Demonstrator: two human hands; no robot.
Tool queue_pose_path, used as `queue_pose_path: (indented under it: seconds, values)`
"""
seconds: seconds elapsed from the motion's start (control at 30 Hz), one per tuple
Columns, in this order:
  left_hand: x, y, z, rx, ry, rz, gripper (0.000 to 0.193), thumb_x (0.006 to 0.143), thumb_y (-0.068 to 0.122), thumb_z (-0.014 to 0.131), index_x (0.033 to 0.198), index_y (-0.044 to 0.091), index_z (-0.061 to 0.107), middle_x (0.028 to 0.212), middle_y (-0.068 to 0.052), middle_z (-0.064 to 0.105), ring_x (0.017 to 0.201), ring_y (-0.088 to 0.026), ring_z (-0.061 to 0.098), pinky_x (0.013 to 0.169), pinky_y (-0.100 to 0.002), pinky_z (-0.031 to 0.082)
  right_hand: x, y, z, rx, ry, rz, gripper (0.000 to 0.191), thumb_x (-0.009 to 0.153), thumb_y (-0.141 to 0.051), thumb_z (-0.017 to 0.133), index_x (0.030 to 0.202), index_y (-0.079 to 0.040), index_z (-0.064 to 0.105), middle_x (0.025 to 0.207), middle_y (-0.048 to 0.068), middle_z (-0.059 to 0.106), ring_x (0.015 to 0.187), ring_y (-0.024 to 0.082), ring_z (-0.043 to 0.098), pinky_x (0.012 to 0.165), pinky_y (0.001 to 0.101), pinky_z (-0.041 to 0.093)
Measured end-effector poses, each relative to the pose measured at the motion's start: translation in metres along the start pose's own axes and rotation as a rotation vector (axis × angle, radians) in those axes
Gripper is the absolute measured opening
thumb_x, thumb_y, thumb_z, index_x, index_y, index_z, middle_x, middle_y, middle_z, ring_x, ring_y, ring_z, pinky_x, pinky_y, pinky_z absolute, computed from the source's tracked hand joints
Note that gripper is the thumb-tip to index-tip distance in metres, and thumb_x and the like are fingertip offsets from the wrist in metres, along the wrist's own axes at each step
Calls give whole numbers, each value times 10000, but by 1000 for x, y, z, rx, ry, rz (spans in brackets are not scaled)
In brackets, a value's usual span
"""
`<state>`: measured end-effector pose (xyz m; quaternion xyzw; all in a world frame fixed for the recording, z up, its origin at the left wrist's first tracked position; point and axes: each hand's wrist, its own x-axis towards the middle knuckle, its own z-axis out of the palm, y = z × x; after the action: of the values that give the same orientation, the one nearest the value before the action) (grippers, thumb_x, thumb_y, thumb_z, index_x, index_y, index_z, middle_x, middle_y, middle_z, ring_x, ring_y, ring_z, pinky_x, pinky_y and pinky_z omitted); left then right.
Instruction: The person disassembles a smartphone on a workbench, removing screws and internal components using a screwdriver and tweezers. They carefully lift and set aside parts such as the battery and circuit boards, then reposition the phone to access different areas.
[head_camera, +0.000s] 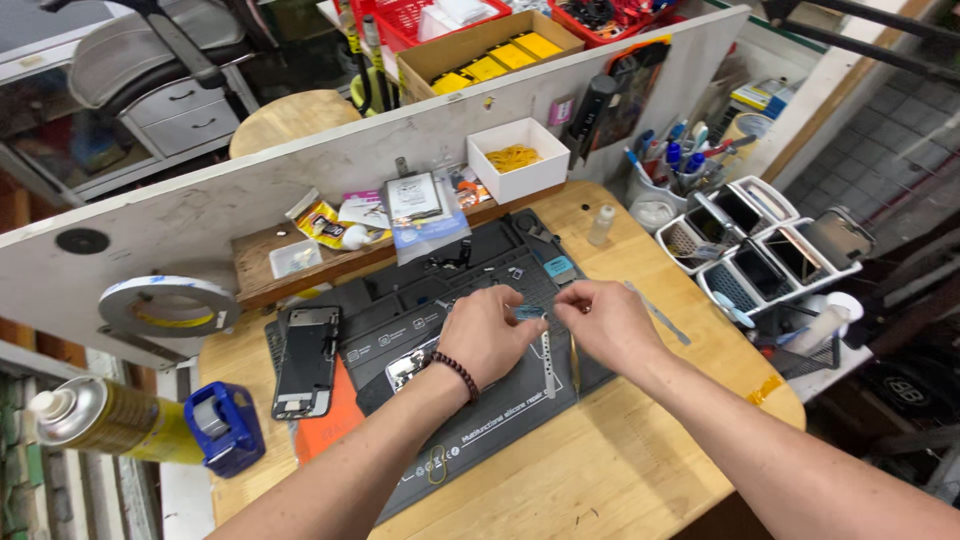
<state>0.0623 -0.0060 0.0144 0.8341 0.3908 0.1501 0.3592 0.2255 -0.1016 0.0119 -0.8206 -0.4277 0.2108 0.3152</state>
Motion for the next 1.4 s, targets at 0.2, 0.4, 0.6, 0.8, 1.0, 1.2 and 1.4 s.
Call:
queue_pose_path:
  seconds: [0.2, 0.4, 0.6, 0.8, 1.0, 1.2, 1.4]
  values:
    - [59, 41, 54, -615, -267, -194, 420, 835, 294, 789, 1118, -14, 743, 935, -114, 784, 747, -212, 711, 677, -371, 592, 46, 41, -60, 182, 267, -115, 211, 918, -197, 717, 1063, -51, 766, 913, 78, 795, 806, 141, 740, 732, 293, 563]
    - [112, 92, 83, -1040, -341, -441, 295, 893, 248, 743, 1082, 43, 649, 959, -95, 714, 823, -199, 685, 718, -376, 567, 120, 104, -136, 24, 545, -120, 279, 928, -178, 724, 1179, -62, 751, 993, 115, 779, 908, 200, 747, 823, 339, 559]
    - [162, 140, 121, -1155, -326, -497, 255, 920, 261, 706, 1090, 84, 634, 965, -64, 694, 840, -197, 682, 746, -378, 564, 205, 149, -166, -323, 323, -19, 349, 902, -123, 660, 1237, -145, 755, 1066, 218, 743, 1053, 386, 689, 935, 460, 518]
    - [177, 145, 137, -1117, -321, -519, 238, 940, 284, 688, 1072, 91, 643, 976, -66, 688, 860, -197, 682, 751, -374, 563, 252, 161, -167, -622, -5, 129, 434, 858, -80, 680, 1256, -242, 742, 1236, 177, 717, 1142, 359, 678, 967, 477, 540]
    - [173, 139, 134, -1113, -262, -565, 258, 931, 277, 683, 1070, 62, 664, 967, -67, 708, 830, -199, 689, 742, -375, 573, 269, 174, -163, -611, -99, 131, 397, 845, -113, 711, 1196, -285, 782, 1251, 108, 727, 1171, 309, 676, 998, 442, 537]
    - [165, 146, 130, -1076, -252, -601, 248, 937, 247, 693, 1078, 52, 634, 967, -82, 696, 827, -199, 686, 746, -374, 573, 274, 187, -163, -492, -82, -18, 266, 783, -241, 841, 1035, -158, 844, 1014, 104, 789, 971, 267, 739, 916, 389, 573]
    - [149, 148, 121, -1030, -261, -606, 239, 949, 247, 668, 1082, 50, 644, 963, -72, 691, 839, -187, 686, 762, -357, 581, 261, 184, -175, -108, -39, 54, 299, 786, -211, 863, 1027, -67, 761, 867, 146, 745, 753, 262, 698, 677, 412, 561]
